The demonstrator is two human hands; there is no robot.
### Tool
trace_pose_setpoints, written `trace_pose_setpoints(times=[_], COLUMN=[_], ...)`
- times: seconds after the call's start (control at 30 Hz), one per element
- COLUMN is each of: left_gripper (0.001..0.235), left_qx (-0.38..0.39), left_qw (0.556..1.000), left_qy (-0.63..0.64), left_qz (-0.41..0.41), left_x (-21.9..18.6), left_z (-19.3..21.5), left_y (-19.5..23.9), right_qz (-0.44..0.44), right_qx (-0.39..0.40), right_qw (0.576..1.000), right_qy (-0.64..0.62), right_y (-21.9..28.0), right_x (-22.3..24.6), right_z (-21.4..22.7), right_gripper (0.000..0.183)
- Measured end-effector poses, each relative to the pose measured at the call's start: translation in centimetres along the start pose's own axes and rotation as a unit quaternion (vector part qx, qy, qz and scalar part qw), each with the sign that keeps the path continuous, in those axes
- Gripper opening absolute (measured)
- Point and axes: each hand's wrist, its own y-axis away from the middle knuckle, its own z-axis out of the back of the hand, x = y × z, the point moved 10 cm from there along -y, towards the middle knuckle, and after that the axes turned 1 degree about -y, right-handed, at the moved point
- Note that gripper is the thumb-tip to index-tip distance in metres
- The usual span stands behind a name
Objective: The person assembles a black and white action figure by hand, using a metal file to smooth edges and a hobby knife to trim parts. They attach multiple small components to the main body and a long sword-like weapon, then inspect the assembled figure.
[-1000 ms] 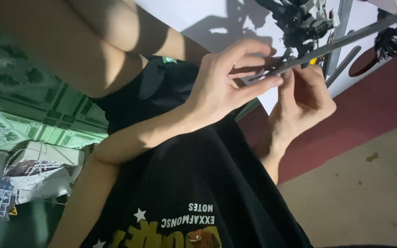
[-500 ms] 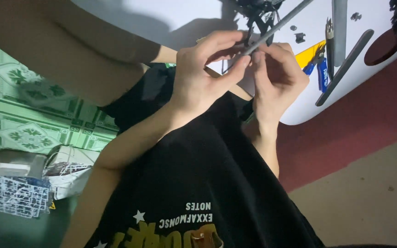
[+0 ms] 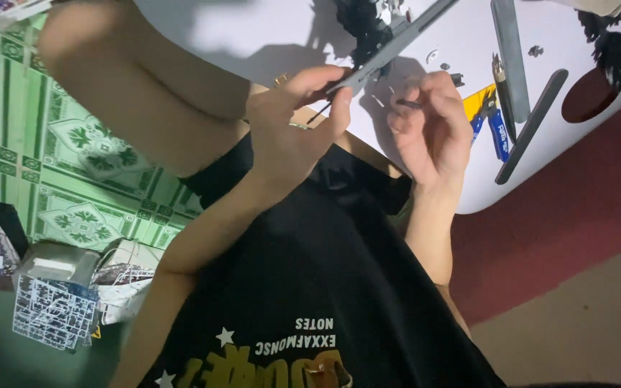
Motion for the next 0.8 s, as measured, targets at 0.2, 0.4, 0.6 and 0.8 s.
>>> trace_pose_setpoints(times=[0.2, 0.4, 0.6, 0.8], left_gripper=[0.019, 0.017, 0.017, 0.023], left_qx=[-0.027, -0.048, -0.023, -0.045], left_qw=[0.995, 0.995, 0.982, 0.98], left_qy=[-0.076, -0.049, 0.187, 0.189], left_qz=[-0.051, -0.076, 0.012, 0.03], left_x=[-3.2, -2.3, 0.5, 2.6], left_z=[2.5, 5.1, 7.8, 9.6], left_y=[-0.9, -1.7, -3.2, -5.1], right_qz=[0.049, 0.321, 0.312, 0.369], right_qx=[-0.038, -0.043, 0.097, 0.157], right_qw=[0.994, 0.675, 0.624, 0.377], right_qy=[0.09, 0.663, 0.71, 0.835], right_y=[-1.3, 1.4, -0.4, -0.7], right_x=[0.1, 2.7, -0.4, -7.2], right_z=[-1.5, -9.1, -11.1, -16.1], right_gripper=[0.018, 0.012, 0.038, 0.022])
